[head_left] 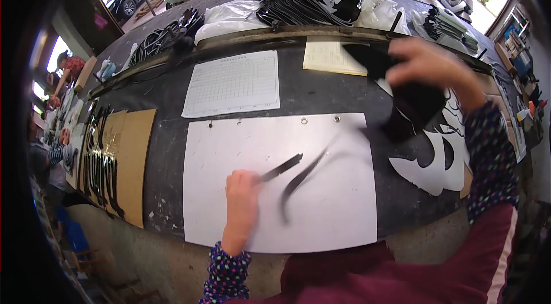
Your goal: Assembling and aligning black shoe components on a template board in a manufacturing facility.
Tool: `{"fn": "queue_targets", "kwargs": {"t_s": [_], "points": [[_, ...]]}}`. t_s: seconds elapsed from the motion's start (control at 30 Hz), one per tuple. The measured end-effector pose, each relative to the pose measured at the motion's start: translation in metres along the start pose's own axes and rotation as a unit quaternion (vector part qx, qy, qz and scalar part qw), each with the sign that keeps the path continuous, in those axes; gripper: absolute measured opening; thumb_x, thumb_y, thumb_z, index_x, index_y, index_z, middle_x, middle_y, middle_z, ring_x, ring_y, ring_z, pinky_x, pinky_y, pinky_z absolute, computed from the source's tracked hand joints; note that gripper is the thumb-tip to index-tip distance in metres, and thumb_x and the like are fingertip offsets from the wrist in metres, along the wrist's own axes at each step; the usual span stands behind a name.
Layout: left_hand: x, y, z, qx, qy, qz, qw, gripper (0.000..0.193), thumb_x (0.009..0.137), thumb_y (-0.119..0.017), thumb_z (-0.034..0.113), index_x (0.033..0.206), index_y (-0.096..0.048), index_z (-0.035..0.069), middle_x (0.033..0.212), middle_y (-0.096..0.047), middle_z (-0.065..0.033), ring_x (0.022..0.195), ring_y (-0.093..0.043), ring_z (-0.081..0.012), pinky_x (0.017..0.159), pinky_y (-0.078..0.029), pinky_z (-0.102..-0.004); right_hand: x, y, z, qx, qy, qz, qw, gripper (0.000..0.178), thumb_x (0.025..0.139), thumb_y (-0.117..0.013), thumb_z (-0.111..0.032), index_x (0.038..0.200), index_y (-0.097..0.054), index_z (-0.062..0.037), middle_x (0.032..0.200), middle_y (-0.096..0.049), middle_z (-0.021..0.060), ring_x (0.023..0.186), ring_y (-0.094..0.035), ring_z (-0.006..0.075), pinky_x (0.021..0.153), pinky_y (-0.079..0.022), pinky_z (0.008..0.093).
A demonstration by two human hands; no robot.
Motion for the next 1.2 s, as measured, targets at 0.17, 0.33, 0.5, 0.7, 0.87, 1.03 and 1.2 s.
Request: {"fn": "queue_targets", "kwargs": {"t_s": [0.17,0.33,0.5,0.7,0.87,1.03,1.2], "points": [[0.007,-0.006,0.027,0.019,-0.037,-0.016,0.999,0.016,0.083,-0.064,0.004,0.099,-0.062,0.003,0.103,-0.059,-0.0118,0.098,-0.055,-0.0307,0.086,-0.045,-0.0400,0.096,0.166,0.029,0.327,0.058,0.234,0.914,0.014,0.088,-0.068,-0.006,0.097,-0.067,0.0049,0.089,-0.066,0.0140,0.076,-0.068,0.0250,0.068,-0.060,0.0405],[-0.006,0.000,0.029,0.038,-0.064,-0.021,0.997,0.024,0.077,-0.065,-0.007,0.100,-0.065,0.001,0.104,-0.062,-0.0127,0.096,-0.058,-0.0310,0.085,-0.048,-0.0391,0.231,0.159,0.128,0.482,0.025,0.373,0.793,0.020,0.088,-0.070,-0.009,0.102,-0.068,0.0056,0.090,-0.068,0.0129,0.077,-0.068,0.0243,0.069,-0.058,0.0387],[-0.010,-0.022,0.052,-0.022,-0.120,-0.035,0.992,0.027,0.076,-0.064,-0.009,0.101,-0.064,0.000,0.103,-0.063,-0.0125,0.093,-0.059,-0.0304,0.082,-0.050,-0.0395,0.252,0.042,0.239,0.712,0.117,-0.006,0.693,0.007,0.092,-0.065,-0.007,0.098,-0.060,-0.0057,0.081,-0.063,0.0083,0.068,-0.063,0.0207,0.056,-0.054,0.0363],[-0.041,-0.018,0.079,0.040,-0.185,-0.071,0.979,0.029,0.075,-0.067,-0.007,0.103,-0.065,0.000,0.104,-0.063,-0.0122,0.095,-0.060,-0.0295,0.083,-0.050,-0.0391,0.029,-0.031,0.164,0.095,-0.093,-0.026,0.991,0.038,0.093,-0.064,-0.041,0.109,-0.068,-0.0066,0.083,-0.068,0.0002,0.070,-0.066,0.0081,0.059,-0.052,0.0223],[-0.065,-0.031,0.088,0.067,-0.242,-0.077,0.965,0.031,0.076,-0.069,-0.003,0.107,-0.066,0.001,0.108,-0.064,-0.0117,0.099,-0.060,-0.0288,0.086,-0.049,-0.0403,-0.192,-0.103,0.227,-0.006,-0.283,0.041,0.958,0.045,0.085,-0.077,-0.031,0.114,-0.062,0.0000,0.084,-0.065,0.0073,0.078,-0.064,0.0195,0.071,-0.051,0.0324],[-0.072,-0.029,0.097,0.078,-0.249,-0.044,0.964,0.041,0.074,-0.072,-0.010,0.113,-0.066,0.003,0.116,-0.065,-0.0111,0.105,-0.062,-0.0281,0.090,-0.048,-0.0392,-0.219,-0.134,0.234,0.012,-0.304,0.169,0.938,0.068,0.074,-0.086,-0.035,0.121,-0.056,0.0039,0.094,-0.064,0.0104,0.083,-0.063,0.0208,0.075,-0.051,0.0325],[-0.070,-0.052,0.114,0.095,-0.297,-0.039,0.950,0.033,0.083,-0.065,0.002,0.115,-0.066,0.005,0.121,-0.063,-0.0100,0.112,-0.061,-0.0260,0.098,-0.047,-0.0398,-0.193,-0.148,0.245,0.328,-0.283,-0.051,0.900,0.071,0.077,-0.082,-0.025,0.133,-0.051,0.0057,0.125,-0.065,0.0232,0.109,-0.068,0.0266,0.096,-0.050,0.0265]]}}
Point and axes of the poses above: each hand's wrist, its own x-axis towards the middle knuckle, its own y-axis out of the back of the hand, z = x × y, the point moved 8 cm from there along x, towards the middle knuckle
